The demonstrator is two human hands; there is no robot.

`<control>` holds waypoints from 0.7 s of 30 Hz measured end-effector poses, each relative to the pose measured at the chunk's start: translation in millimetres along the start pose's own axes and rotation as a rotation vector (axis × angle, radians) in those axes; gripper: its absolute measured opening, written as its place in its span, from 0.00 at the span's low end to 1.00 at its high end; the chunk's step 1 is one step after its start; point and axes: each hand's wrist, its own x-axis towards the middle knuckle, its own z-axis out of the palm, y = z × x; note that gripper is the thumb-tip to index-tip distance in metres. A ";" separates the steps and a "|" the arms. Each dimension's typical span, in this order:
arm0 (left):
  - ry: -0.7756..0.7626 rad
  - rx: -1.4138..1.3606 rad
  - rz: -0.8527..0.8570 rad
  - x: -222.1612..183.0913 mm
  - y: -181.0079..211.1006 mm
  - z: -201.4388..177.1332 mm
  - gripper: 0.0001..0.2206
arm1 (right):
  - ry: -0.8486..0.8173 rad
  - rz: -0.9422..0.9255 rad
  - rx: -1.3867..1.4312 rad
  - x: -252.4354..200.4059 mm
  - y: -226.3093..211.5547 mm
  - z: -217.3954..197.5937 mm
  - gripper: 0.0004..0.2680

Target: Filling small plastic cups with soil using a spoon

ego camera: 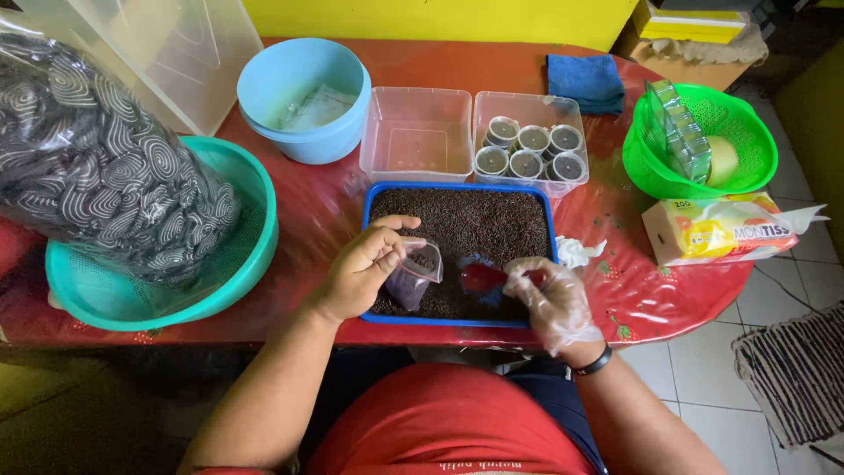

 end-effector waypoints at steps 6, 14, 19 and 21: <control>-0.028 0.019 0.079 -8.7 10.9 9.9 0.14 | -0.086 -0.016 -0.036 1.9 0.3 -1.2 0.03; 0.031 0.511 -0.034 -14.3 15.5 35.0 0.40 | -0.125 -0.027 -0.040 -0.4 -3.8 -2.1 0.03; 0.150 0.533 -0.162 -13.8 15.4 45.8 0.43 | -0.129 -0.065 -0.025 0.6 -9.0 -1.0 0.03; 0.228 0.509 -0.244 -17.2 10.0 47.1 0.45 | -0.155 -0.120 -0.025 -0.5 -7.8 0.0 0.04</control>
